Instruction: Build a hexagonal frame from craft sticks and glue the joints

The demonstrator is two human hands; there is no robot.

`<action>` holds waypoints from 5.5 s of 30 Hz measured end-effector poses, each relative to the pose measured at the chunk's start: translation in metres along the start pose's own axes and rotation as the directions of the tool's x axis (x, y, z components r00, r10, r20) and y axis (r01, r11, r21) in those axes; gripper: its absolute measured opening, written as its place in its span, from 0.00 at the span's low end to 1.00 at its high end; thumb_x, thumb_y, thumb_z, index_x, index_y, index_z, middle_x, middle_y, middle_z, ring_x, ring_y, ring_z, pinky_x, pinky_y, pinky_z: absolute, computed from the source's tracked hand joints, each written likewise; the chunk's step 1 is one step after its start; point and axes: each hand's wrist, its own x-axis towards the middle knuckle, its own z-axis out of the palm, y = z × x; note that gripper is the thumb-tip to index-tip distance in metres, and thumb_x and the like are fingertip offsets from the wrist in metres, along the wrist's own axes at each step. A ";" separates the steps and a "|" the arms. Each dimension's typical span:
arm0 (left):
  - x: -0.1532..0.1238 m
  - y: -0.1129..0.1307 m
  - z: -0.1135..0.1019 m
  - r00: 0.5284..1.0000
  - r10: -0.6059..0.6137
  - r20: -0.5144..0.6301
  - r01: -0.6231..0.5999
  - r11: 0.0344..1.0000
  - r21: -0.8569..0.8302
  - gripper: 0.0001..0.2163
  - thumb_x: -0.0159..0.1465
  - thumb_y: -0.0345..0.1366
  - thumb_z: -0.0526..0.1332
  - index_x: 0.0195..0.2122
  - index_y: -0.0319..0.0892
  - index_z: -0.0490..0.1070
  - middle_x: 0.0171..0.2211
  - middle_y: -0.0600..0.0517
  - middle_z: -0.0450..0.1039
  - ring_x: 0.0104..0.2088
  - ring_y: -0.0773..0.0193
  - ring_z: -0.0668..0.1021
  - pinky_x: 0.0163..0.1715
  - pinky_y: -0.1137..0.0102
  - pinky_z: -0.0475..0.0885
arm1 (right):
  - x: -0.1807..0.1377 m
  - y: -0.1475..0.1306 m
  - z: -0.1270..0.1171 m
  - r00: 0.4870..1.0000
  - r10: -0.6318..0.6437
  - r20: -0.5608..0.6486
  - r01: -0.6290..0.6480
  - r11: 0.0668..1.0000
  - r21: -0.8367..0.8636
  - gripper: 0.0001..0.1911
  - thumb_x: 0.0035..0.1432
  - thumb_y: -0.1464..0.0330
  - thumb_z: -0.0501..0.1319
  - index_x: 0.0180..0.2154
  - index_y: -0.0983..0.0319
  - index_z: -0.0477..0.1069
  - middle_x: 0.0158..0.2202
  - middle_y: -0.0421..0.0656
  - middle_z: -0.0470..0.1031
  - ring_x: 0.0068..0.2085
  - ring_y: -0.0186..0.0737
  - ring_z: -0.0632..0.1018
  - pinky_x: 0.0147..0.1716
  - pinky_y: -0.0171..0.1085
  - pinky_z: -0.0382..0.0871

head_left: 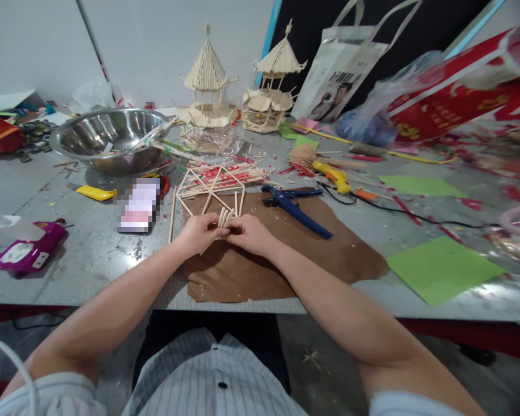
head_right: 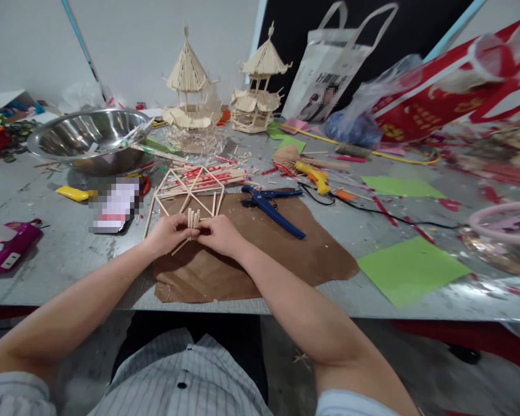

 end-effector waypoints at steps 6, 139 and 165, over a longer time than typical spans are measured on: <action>0.000 0.002 -0.002 0.997 0.057 -0.049 -0.049 0.986 0.159 0.07 0.52 0.37 0.60 0.29 0.40 0.73 0.25 0.54 0.71 0.26 0.71 0.70 0.25 0.77 0.60 | 0.000 0.002 0.002 1.000 -0.015 -0.012 0.014 0.999 -0.053 0.08 0.46 0.69 0.57 0.28 0.65 0.74 0.19 0.38 0.68 0.21 0.27 0.66 0.24 0.28 0.55; 0.001 -0.001 -0.002 0.999 0.040 0.017 -0.043 0.971 0.234 0.11 0.55 0.39 0.55 0.32 0.41 0.75 0.23 0.53 0.72 0.23 0.70 0.69 0.22 0.77 0.56 | 0.000 0.003 -0.015 0.998 -0.027 -0.057 0.018 0.988 -0.150 0.16 0.47 0.57 0.60 0.34 0.60 0.74 0.32 0.43 0.74 0.30 0.34 0.71 0.33 0.36 0.58; 0.002 0.000 -0.005 0.988 -0.101 0.113 0.097 0.995 0.040 0.16 0.53 0.45 0.55 0.29 0.38 0.76 0.16 0.57 0.63 0.20 0.73 0.63 0.20 0.78 0.56 | 0.004 -0.001 0.005 0.961 0.131 -0.245 -0.002 0.885 0.465 0.08 0.42 0.64 0.63 0.24 0.63 0.74 0.22 0.39 0.70 0.25 0.31 0.69 0.27 0.32 0.62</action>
